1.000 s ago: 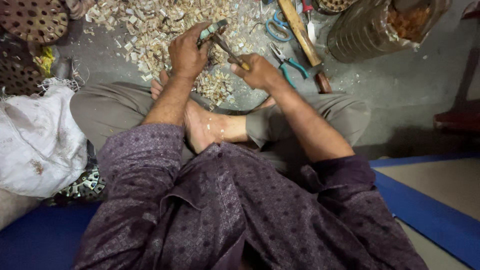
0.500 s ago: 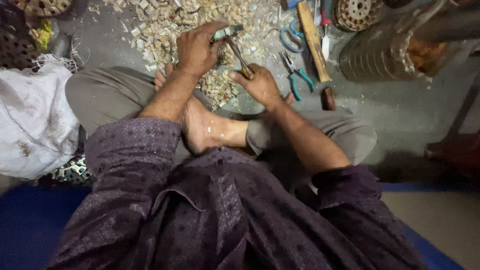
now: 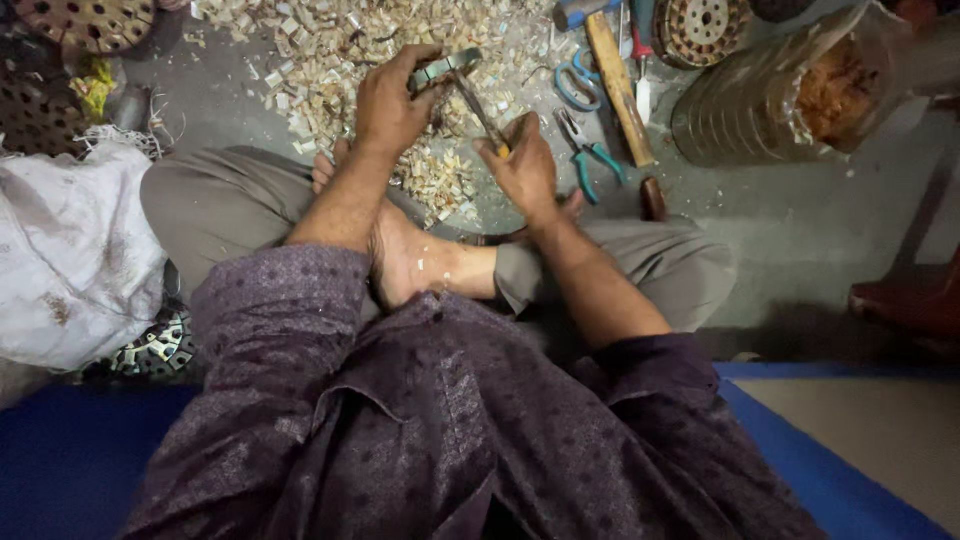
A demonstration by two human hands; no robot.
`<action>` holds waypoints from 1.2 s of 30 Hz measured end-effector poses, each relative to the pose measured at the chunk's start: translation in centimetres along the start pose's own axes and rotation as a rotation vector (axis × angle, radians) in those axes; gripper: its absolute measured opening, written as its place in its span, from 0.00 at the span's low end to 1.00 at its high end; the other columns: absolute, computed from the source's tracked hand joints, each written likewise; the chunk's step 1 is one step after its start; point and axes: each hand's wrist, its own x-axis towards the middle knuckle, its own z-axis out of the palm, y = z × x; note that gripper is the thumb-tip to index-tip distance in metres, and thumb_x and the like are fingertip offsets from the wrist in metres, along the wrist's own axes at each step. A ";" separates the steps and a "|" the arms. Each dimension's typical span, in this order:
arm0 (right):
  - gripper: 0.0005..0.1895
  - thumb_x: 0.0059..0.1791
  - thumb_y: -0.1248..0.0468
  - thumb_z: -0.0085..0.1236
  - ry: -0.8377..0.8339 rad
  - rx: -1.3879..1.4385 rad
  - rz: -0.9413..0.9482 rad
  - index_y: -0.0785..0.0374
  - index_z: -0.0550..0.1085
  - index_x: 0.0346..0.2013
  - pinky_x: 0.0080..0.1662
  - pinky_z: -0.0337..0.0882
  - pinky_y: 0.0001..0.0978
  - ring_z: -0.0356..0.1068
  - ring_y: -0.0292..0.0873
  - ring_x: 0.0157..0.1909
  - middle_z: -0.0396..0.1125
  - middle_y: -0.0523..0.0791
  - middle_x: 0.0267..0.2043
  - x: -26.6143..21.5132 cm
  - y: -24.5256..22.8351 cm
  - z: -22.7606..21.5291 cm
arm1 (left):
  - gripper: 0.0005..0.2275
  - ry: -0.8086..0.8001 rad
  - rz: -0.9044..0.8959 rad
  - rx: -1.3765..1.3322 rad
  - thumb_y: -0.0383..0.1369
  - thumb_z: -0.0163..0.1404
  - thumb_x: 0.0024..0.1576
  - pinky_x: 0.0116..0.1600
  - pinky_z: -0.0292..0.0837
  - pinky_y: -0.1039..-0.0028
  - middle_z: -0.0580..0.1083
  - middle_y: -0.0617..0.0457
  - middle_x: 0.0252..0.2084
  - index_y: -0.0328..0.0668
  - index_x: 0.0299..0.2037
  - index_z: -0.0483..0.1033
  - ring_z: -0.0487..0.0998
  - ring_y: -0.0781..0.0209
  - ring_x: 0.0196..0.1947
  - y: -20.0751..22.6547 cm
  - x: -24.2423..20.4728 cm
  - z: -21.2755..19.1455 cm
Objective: The person sits on the floor and uses pliers to remove copper windings from a circular electrical component. They repeatedly cut and pull the windings, placing the removed pieces into a nearby container.
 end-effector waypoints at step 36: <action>0.18 0.52 0.49 0.68 -0.470 0.019 0.294 0.62 0.79 0.36 0.35 0.73 0.41 0.72 0.43 0.27 0.72 0.46 0.26 2.5 1.5 -3.5 | 0.17 0.070 0.051 0.186 0.36 0.64 0.55 0.47 0.75 0.57 0.81 0.50 0.46 0.54 0.54 0.78 0.82 0.45 0.43 0.3 -0.7 0.7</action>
